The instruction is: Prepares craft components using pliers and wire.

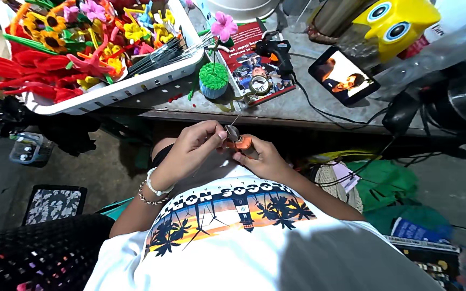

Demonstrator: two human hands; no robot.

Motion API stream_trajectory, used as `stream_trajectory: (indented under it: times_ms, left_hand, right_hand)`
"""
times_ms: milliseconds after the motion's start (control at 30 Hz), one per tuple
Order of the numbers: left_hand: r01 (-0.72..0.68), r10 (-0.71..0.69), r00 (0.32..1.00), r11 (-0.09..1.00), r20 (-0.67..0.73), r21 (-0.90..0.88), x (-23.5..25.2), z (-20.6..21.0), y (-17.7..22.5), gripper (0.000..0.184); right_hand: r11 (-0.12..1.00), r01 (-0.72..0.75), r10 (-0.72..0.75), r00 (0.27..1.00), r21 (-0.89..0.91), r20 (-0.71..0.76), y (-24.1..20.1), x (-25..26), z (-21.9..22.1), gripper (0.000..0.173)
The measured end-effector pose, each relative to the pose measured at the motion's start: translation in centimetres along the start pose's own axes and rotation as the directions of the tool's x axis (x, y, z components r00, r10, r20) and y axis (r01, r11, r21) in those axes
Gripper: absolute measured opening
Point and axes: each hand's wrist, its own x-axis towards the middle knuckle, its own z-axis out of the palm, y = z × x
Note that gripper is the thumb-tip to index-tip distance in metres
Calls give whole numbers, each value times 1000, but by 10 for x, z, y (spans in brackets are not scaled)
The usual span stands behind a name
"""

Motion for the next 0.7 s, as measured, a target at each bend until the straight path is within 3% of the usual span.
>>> stream_trajectory:
  times_ms: [433, 700]
  left_hand:
    - [-25, 25, 1000, 1000, 17, 4, 0, -1, -1, 23]
    - [-104, 98, 990, 993, 103, 58, 4, -5, -4, 25]
  right_hand:
    - [1000, 13, -12, 1000, 16, -29, -2, -2, 2, 36]
    - [997, 63, -63, 998, 40, 4, 4, -2, 1, 36]
